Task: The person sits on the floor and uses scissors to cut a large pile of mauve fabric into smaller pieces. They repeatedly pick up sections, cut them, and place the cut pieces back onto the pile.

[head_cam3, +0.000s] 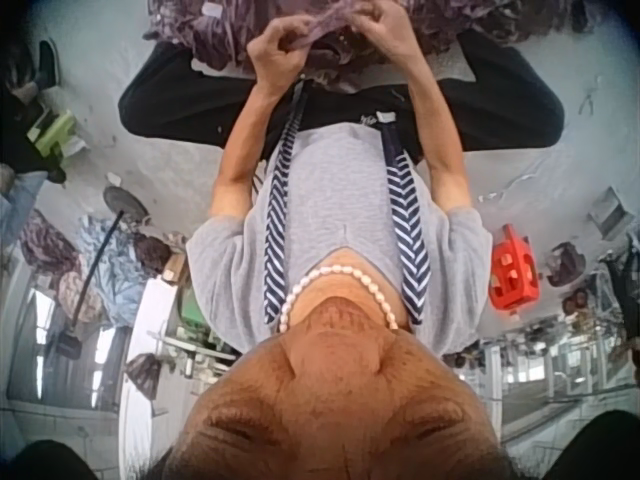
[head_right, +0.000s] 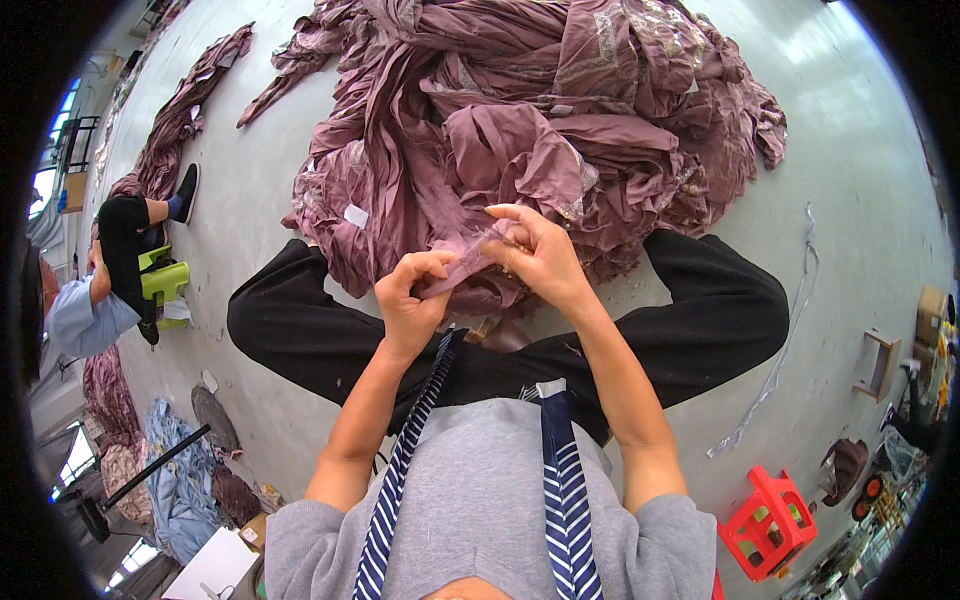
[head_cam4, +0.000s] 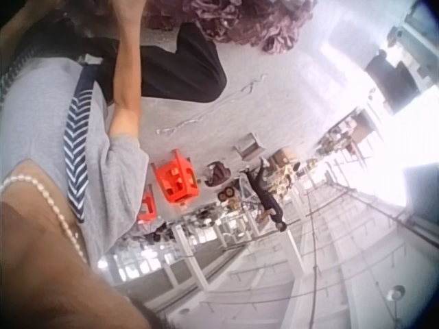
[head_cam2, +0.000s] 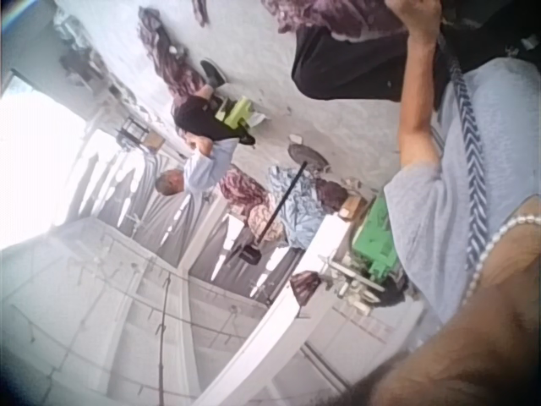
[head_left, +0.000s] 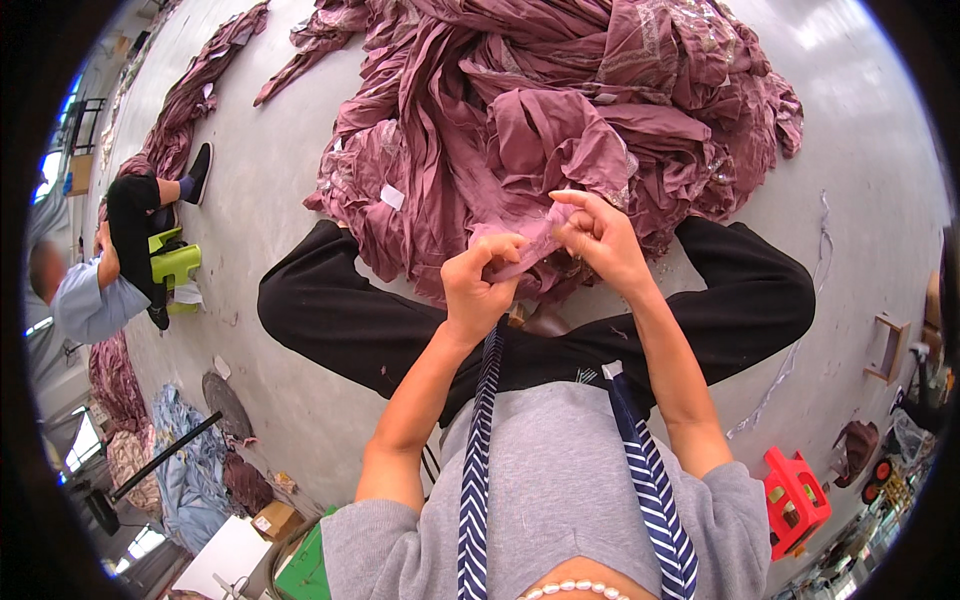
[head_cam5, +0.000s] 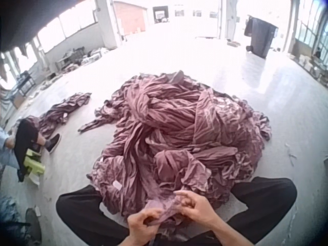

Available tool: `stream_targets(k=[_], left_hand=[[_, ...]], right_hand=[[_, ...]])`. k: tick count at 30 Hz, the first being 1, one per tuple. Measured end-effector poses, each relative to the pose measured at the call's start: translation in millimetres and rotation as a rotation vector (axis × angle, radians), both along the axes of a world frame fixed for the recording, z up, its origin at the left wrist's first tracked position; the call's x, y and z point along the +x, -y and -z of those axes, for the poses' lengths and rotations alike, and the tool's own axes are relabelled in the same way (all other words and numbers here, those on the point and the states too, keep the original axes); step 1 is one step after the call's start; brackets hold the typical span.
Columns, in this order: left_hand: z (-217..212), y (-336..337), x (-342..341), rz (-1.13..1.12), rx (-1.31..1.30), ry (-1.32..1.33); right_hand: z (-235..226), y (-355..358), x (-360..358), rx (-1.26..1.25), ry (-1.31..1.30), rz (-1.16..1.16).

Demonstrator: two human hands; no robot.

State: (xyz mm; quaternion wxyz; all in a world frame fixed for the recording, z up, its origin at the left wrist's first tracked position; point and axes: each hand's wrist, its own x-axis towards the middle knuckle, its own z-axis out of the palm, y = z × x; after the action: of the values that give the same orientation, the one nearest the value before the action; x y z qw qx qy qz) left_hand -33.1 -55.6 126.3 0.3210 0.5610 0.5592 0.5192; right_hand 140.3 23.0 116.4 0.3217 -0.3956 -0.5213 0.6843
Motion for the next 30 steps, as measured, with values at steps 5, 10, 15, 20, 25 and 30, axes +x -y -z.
stream_targets(k=[5,10,15,20,25,30], left_hand=[[0,8,2,0.027,-0.052,-0.024],[13,16,-3,-0.025,-0.129,0.023],[25,18,-11,-0.072,-0.203,0.057],[27,23,-8,-0.078,-0.201,0.109],[26,30,-2,-0.043,-0.268,0.175],[25,38,11,-0.064,-0.364,0.501]], right_hand=[[12,-5,-6,-0.122,0.115,-0.201],[-31,23,26,-0.119,-0.145,-0.243],[-46,45,47,0.286,0.196,-0.752],[17,22,43,0.244,0.509,0.109],[109,-30,36,0.778,0.936,0.561],[140,-49,32,0.2,0.633,0.222]])
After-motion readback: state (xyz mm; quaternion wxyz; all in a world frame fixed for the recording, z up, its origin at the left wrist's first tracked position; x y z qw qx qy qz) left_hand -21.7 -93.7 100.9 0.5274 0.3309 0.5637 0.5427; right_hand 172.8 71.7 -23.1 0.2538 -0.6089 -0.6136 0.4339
